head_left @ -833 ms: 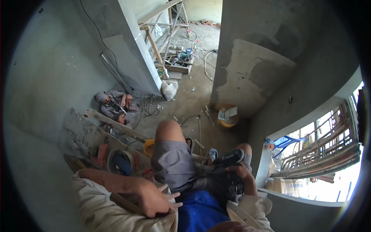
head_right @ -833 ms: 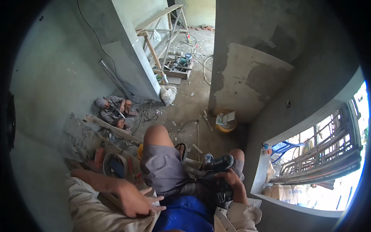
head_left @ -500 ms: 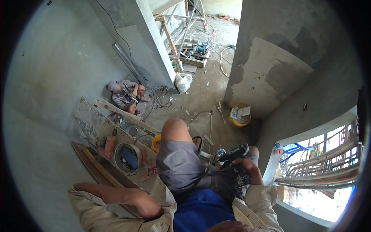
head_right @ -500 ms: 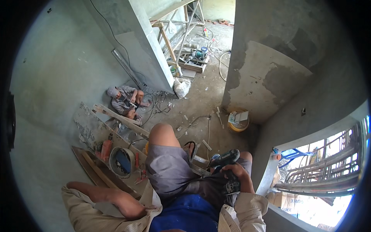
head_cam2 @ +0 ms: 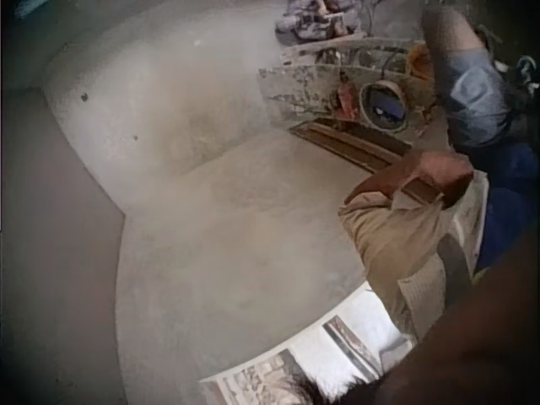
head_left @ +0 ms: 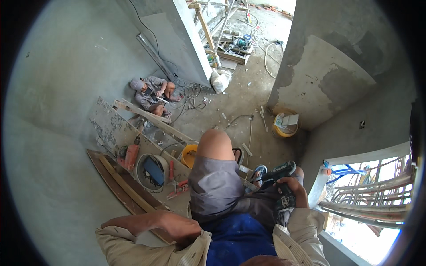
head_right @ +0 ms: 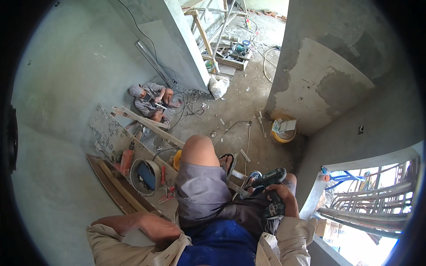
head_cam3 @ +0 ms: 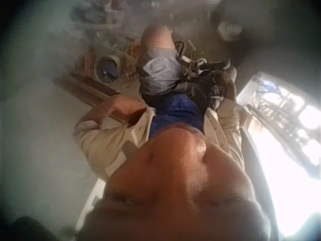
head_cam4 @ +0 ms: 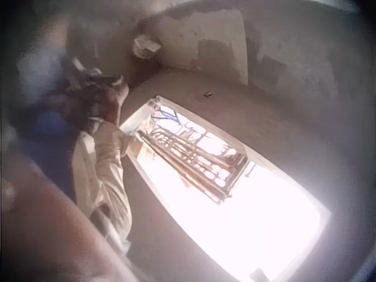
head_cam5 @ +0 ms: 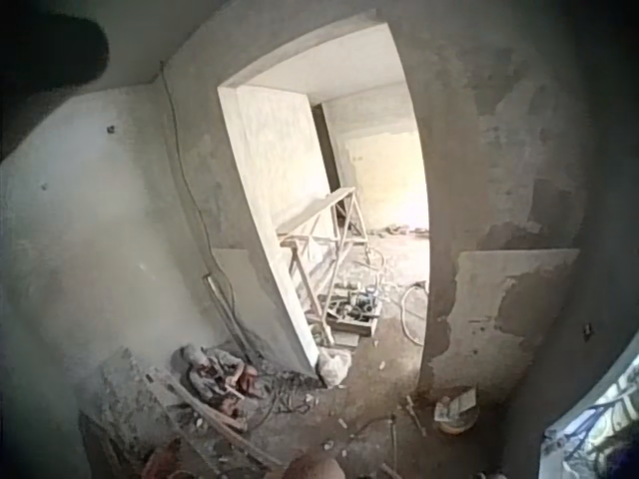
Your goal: Holding a drill and working on a wall at a construction site.
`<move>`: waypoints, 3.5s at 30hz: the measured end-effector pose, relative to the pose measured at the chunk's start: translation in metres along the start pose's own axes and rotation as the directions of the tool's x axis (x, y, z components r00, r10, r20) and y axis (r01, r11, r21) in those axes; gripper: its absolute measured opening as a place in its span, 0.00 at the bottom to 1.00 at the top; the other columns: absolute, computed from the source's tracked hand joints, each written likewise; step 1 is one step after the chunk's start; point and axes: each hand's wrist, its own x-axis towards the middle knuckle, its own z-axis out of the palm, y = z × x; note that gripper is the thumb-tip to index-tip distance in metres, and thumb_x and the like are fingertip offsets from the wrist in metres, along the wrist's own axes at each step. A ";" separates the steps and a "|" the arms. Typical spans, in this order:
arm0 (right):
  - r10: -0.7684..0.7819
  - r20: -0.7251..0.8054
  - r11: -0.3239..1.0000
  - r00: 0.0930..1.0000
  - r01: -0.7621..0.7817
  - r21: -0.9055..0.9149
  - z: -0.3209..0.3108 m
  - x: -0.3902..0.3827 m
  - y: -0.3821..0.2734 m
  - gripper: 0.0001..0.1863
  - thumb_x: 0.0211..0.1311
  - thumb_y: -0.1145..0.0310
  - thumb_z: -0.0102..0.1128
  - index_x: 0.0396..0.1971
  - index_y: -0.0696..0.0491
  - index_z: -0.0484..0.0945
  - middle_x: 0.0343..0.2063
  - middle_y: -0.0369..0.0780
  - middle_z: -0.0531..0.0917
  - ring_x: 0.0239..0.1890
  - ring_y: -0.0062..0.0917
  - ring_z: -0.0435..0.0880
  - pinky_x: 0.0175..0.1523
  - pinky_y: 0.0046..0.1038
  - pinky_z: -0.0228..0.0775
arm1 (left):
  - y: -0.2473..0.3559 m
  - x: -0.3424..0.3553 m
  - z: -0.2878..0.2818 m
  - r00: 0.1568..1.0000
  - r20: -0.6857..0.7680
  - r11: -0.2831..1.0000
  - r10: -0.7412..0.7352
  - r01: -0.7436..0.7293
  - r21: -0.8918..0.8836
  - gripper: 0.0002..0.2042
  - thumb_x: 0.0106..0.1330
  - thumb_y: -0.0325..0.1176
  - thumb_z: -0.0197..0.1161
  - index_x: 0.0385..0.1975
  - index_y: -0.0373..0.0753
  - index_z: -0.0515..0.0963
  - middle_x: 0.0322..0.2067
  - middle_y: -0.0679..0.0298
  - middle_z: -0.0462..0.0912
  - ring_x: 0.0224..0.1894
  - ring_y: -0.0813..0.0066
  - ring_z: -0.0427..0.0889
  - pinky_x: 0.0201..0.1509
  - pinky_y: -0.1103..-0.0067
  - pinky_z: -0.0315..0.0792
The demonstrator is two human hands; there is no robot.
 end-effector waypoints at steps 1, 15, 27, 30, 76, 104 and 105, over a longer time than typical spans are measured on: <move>-0.002 -0.017 1.000 1.000 0.002 0.005 0.001 0.001 0.001 0.14 0.55 0.70 0.57 0.37 0.64 0.81 0.29 0.44 0.86 0.20 0.27 0.81 0.30 0.26 0.77 | 0.005 0.001 -0.006 1.000 0.016 1.000 0.006 -0.006 0.019 0.10 0.55 0.29 0.64 0.28 0.27 0.75 0.26 0.45 0.80 0.30 0.55 0.81 0.32 0.65 0.71; 0.042 0.006 0.999 0.999 -0.042 0.003 -0.005 0.013 0.009 0.14 0.55 0.67 0.59 0.35 0.63 0.82 0.27 0.43 0.85 0.20 0.26 0.81 0.28 0.27 0.76 | 0.027 -0.009 -0.029 0.998 -0.053 0.998 -0.016 0.019 0.055 0.08 0.57 0.26 0.61 0.32 0.29 0.73 0.26 0.46 0.79 0.31 0.49 0.80 0.35 0.65 0.71; -0.116 -0.026 0.993 0.993 0.116 -0.026 0.017 -0.008 -0.008 0.16 0.53 0.72 0.58 0.42 0.63 0.78 0.28 0.43 0.85 0.19 0.27 0.81 0.26 0.27 0.76 | 0.070 -0.040 -0.063 0.969 0.102 0.896 -0.226 0.166 0.411 0.09 0.53 0.29 0.62 0.29 0.29 0.77 0.32 0.47 0.81 0.39 0.46 0.80 0.45 0.63 0.74; -0.097 -0.033 0.995 0.995 0.098 0.015 0.015 -0.001 -0.004 0.19 0.50 0.75 0.59 0.44 0.65 0.75 0.28 0.47 0.85 0.17 0.31 0.81 0.24 0.28 0.76 | 0.086 -0.054 -0.067 0.967 0.103 0.858 -0.232 0.154 0.490 0.08 0.52 0.26 0.60 0.31 0.30 0.78 0.32 0.46 0.82 0.38 0.50 0.82 0.41 0.61 0.74; -0.698 -0.355 0.616 0.622 0.774 0.145 0.111 -0.107 -0.008 0.28 0.53 0.65 0.70 0.52 0.59 0.71 0.42 0.43 0.79 0.34 0.26 0.81 0.39 0.27 0.75 | -0.024 0.210 -0.157 0.530 -0.823 0.259 -0.205 -0.781 -0.568 0.06 0.68 0.29 0.62 0.40 0.36 0.74 0.36 0.60 0.83 0.41 0.68 0.86 0.47 0.76 0.83; -0.775 -0.540 0.609 0.327 0.613 -0.503 0.080 -0.158 0.027 0.18 0.59 0.70 0.70 0.49 0.53 0.80 0.41 0.34 0.83 0.41 0.20 0.79 0.49 0.26 0.72 | -0.001 0.205 -0.171 0.675 -0.723 0.515 -0.148 -0.572 -0.639 0.32 0.63 0.32 0.68 0.62 0.33 0.58 0.42 0.54 0.83 0.37 0.69 0.85 0.41 0.78 0.80; -0.733 -0.576 0.667 0.362 0.548 -0.504 0.074 -0.166 0.029 0.19 0.58 0.70 0.70 0.50 0.53 0.80 0.42 0.34 0.83 0.41 0.19 0.79 0.49 0.26 0.72 | -0.008 0.210 -0.185 0.708 -0.698 0.485 -0.112 -0.574 -0.660 0.29 0.62 0.32 0.68 0.60 0.34 0.60 0.42 0.54 0.83 0.36 0.69 0.85 0.40 0.78 0.80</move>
